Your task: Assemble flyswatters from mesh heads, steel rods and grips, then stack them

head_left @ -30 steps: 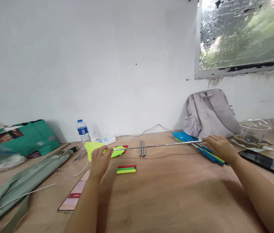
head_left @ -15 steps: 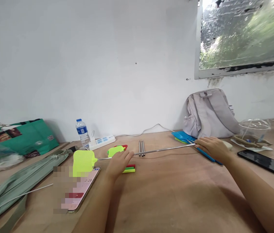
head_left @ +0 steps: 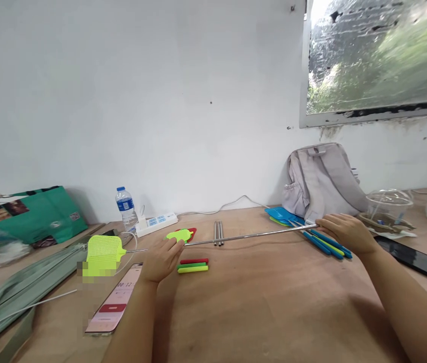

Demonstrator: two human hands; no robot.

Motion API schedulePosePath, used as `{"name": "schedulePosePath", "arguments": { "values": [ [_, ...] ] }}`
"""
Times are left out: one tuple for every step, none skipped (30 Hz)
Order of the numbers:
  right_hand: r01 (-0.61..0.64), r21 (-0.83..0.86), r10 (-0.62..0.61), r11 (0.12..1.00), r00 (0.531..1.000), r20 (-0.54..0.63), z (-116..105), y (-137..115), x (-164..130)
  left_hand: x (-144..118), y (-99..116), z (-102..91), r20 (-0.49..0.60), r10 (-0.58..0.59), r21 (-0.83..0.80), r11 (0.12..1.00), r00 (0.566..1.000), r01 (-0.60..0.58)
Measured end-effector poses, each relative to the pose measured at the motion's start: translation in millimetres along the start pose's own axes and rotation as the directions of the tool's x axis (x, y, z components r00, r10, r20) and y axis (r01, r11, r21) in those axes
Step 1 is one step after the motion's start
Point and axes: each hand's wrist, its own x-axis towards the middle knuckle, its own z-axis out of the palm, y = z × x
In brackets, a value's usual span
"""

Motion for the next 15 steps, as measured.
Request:
{"name": "schedulePosePath", "arguments": {
  "values": [
    [0.015, -0.008, -0.015, 1.0, 1.0, 0.0, 1.1, -0.4, -0.3, -1.3, -0.2, 0.3, -0.011, 0.0, 0.008, 1.0, 1.0, 0.0],
    [0.028, -0.019, -0.028, 0.999, 1.0, -0.004, 2.9, -1.1, -0.7, -3.1, -0.4, 0.7, -0.023, 0.002, 0.014, 1.0, 1.0, -0.001],
    [0.034, -0.032, -0.034, 0.999, 0.999, -0.016, 5.3, -2.1, -1.0, -5.0, -0.3, 1.2, -0.039, 0.002, 0.014, 1.0, 0.999, -0.001],
    [0.034, -0.042, -0.036, 0.999, 0.999, -0.035, 8.2, -3.3, -1.4, -6.9, 0.0, 1.9, -0.051, 0.0, 0.008, 1.0, 0.999, 0.0],
    [0.032, -0.043, -0.034, 0.999, 0.998, -0.061, 11.4, -4.7, -1.7, -8.6, 0.6, 2.7, -0.058, -0.005, -0.006, 1.0, 0.998, 0.004],
    [0.032, -0.035, -0.035, 0.999, 0.996, -0.083, 14.8, -6.2, -1.7, -10.0, 1.5, 3.6, -0.059, -0.016, -0.022, 1.0, 0.998, 0.015],
    [0.036, -0.022, -0.038, 0.999, 0.994, -0.1, 18.1, -7.8, -1.6, -11.0, 2.7, 4.5, -0.056, -0.033, -0.039, 0.999, 0.998, 0.031],
    [0.041, -0.007, -0.042, 0.999, 0.993, -0.109, 21.0, -9.3, -1.1, -11.4, 3.9, 5.3, -0.049, -0.053, -0.054, 0.997, 0.997, 0.05],
    [0.045, 0.008, -0.044, 0.999, 0.993, -0.111, 23.3, -10.7, -0.3, -11.3, 5.3, 6.2, -0.04, -0.071, -0.068, 0.995, 0.997, 0.068],
    [0.039, 0.017, -0.037, 0.999, 0.993, -0.113, 24.9, -11.8, 0.6, -10.6, 6.8, 6.9, -0.031, -0.091, -0.076, 0.993, 0.995, 0.088],
    [0.021, 0.015, -0.019, 1.0, 0.993, -0.12, 25.9, -12.7, 1.6, -9.4, 8.4, 7.5, -0.028, -0.114, -0.078, 0.991, 0.993, 0.111],
    [-0.009, 0.005, 0.01, 1.0, 0.991, -0.131, 26.2, -13.2, 2.6, -7.8, 10.2, 8.2, -0.021, -0.141, -0.076, 0.987, 0.99, 0.139],
    [-0.049, -0.013, 0.047, 0.999, 0.989, -0.142, 25.9, -13.6, 3.3, -5.8, 12.2, 8.9, -0.014, -0.178, -0.07, 0.982, 0.984, 0.177],
    [-0.096, -0.035, 0.089, 0.995, 0.984, -0.153, 25.3, -13.9, 3.9, -3.7, 14.6, 9.9, -0.01, -0.228, -0.06, 0.972, 0.973, 0.228],
    [-0.142, -0.059, 0.131, 0.988, 0.978, -0.159, 24.4, -14.2, 4.3, -1.6, 17.3, 11.1, -0.011, -0.298, -0.047, 0.954, 0.954, 0.297]
  ]
}}
